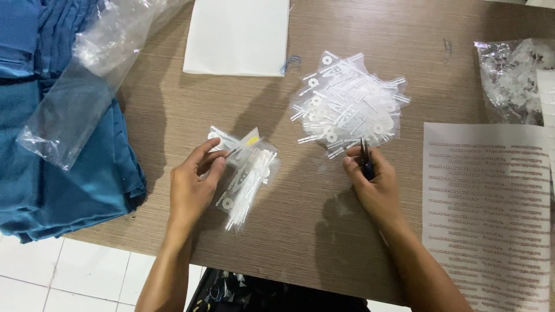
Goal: Organizing and inspecting small plastic packets containing labels, using a nipper tool to trim them.
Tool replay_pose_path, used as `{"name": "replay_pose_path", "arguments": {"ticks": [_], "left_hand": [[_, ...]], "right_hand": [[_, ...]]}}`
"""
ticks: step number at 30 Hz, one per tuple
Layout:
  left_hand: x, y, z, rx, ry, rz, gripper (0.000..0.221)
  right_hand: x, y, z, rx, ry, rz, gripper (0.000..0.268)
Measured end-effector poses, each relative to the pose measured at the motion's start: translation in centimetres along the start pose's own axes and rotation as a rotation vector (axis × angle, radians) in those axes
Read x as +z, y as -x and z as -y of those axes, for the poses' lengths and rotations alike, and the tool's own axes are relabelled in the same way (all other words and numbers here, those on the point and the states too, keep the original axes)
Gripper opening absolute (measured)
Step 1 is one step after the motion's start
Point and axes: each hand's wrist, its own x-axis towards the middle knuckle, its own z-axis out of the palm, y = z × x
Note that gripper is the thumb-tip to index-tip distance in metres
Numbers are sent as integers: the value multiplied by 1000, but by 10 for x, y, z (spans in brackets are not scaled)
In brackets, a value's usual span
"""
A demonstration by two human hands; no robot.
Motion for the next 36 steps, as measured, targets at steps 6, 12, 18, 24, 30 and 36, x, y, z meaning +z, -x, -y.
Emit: {"name": "replay_pose_path", "arguments": {"ticks": [6, 12, 18, 24, 30, 36], "left_hand": [[6, 1, 3, -60, 276, 21, 41], [10, -1, 0, -98, 447, 45, 36], [22, 0, -27, -63, 516, 63, 34], [22, 3, -23, -22, 589, 123, 36], [44, 10, 36, -94, 890, 268, 46], [60, 8, 32, -287, 1086, 380, 73]], "right_hand": [[16, 11, 12, -71, -51, 53, 14], [29, 12, 1, -178, -24, 123, 14], [38, 3, 48, -146, -165, 201, 28], [61, -16, 54, -90, -448, 162, 38], [67, -15, 57, -111, -489, 284, 43], [73, -11, 36, -217, -421, 259, 21]]}}
